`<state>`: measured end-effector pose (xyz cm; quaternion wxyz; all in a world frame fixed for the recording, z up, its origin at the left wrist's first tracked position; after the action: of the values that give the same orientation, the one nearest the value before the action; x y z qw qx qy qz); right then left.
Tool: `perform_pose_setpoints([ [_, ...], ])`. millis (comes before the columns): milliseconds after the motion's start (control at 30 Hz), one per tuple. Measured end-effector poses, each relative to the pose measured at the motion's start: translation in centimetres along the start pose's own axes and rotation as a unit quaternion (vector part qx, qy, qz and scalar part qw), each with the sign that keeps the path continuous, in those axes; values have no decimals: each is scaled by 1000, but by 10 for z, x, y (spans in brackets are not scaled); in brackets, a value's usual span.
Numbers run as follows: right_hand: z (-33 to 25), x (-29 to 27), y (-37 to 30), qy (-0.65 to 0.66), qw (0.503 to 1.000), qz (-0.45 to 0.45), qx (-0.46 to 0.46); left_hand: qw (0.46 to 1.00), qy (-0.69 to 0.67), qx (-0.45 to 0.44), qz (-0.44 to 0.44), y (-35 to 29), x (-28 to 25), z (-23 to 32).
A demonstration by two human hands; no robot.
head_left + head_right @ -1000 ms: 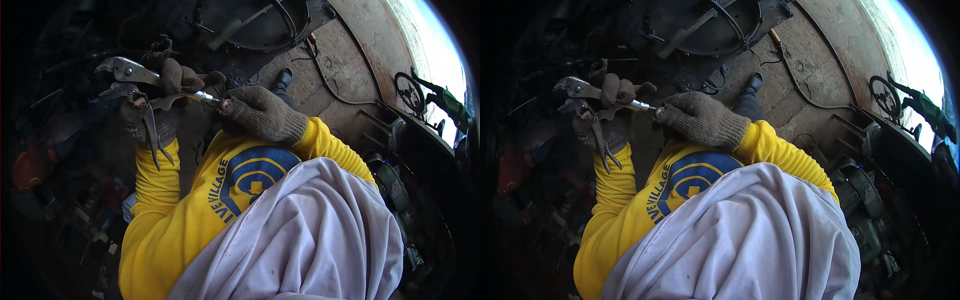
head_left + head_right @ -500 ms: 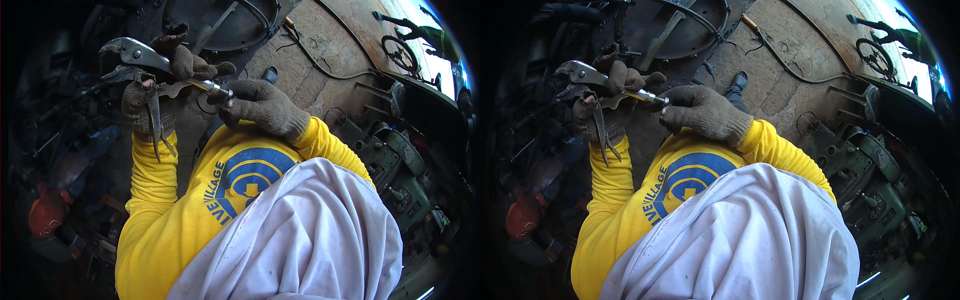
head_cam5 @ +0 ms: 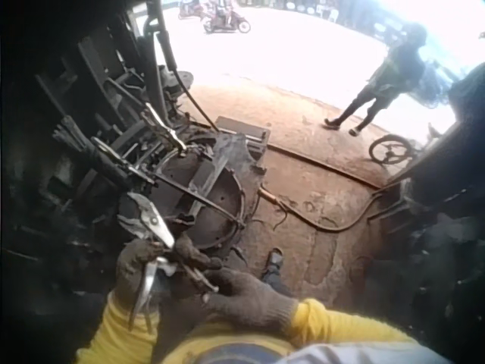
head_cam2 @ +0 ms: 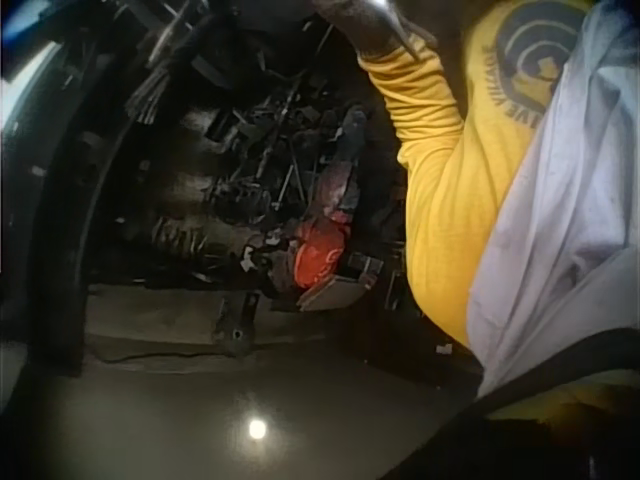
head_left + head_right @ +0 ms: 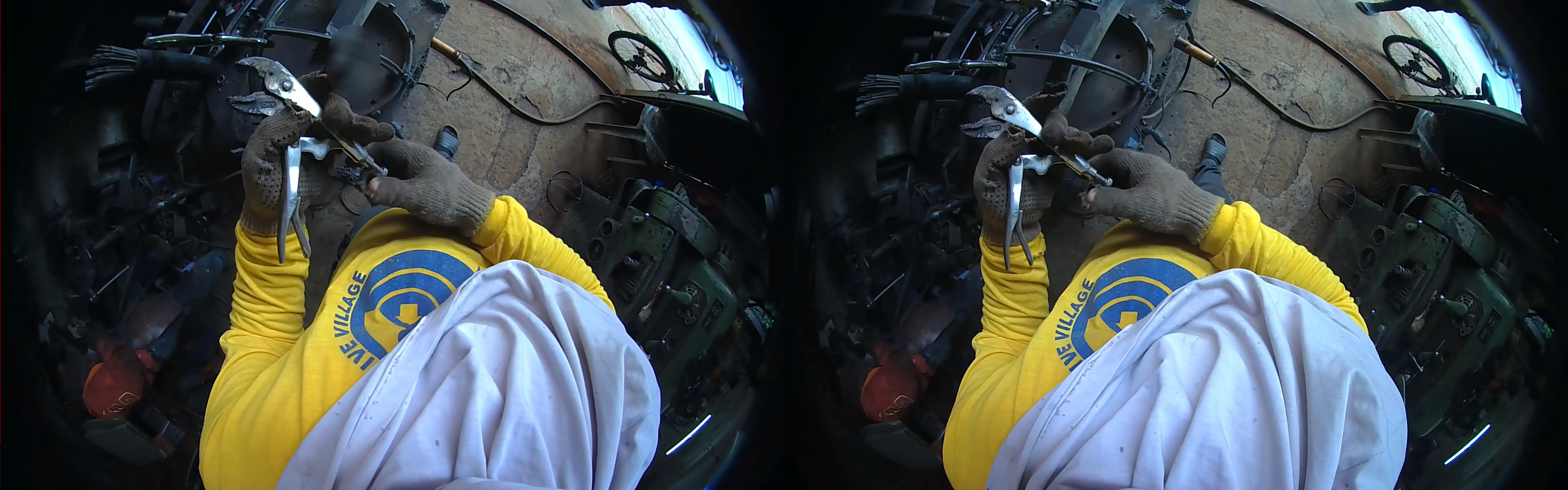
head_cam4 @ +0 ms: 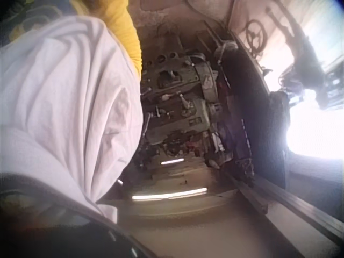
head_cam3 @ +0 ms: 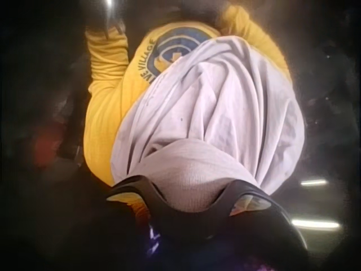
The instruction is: The person uses an angle grinder to smooth a metal frame, then positions a metal rod with locking pliers and welds it onto the frame.
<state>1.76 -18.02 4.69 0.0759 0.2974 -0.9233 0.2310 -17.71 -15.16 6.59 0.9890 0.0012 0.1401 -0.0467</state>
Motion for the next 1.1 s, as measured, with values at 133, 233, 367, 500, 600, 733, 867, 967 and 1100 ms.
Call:
perform_pose_setpoints([
  [133,25,10,2,130,983,-99,85,951,-299,-72,-43,12,14,17],
  [233,13,6,6,-42,989,-117,80,819,-546,-145,-105,15,46,40],
  [367,-2,0,5,-130,989,-70,-16,996,-75,54,-15,24,12,37],
  [500,-38,10,0,10,969,-98,-229,998,4,25,-51,28,24,39],
  [600,-17,14,7,-16,989,-94,-117,964,168,203,-32,22,47,68],
  [733,12,12,9,-130,982,-93,104,938,-245,-240,49,24,67,17],
  [867,10,15,4,22,997,-52,49,948,-179,-257,55,28,75,10],
  [967,18,23,4,158,982,-91,55,975,15,-223,-3,28,74,7],
  [1100,81,34,16,375,914,-138,77,959,78,-265,-56,24,82,19],
])
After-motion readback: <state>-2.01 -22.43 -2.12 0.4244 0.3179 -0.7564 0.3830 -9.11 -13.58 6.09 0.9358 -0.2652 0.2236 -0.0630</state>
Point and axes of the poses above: each hand's wrist, its own y-axis towards the middle knuckle, its own x-axis out of the palm, z = x × y, the point moved 9 cm from there along y, towards the middle knuckle
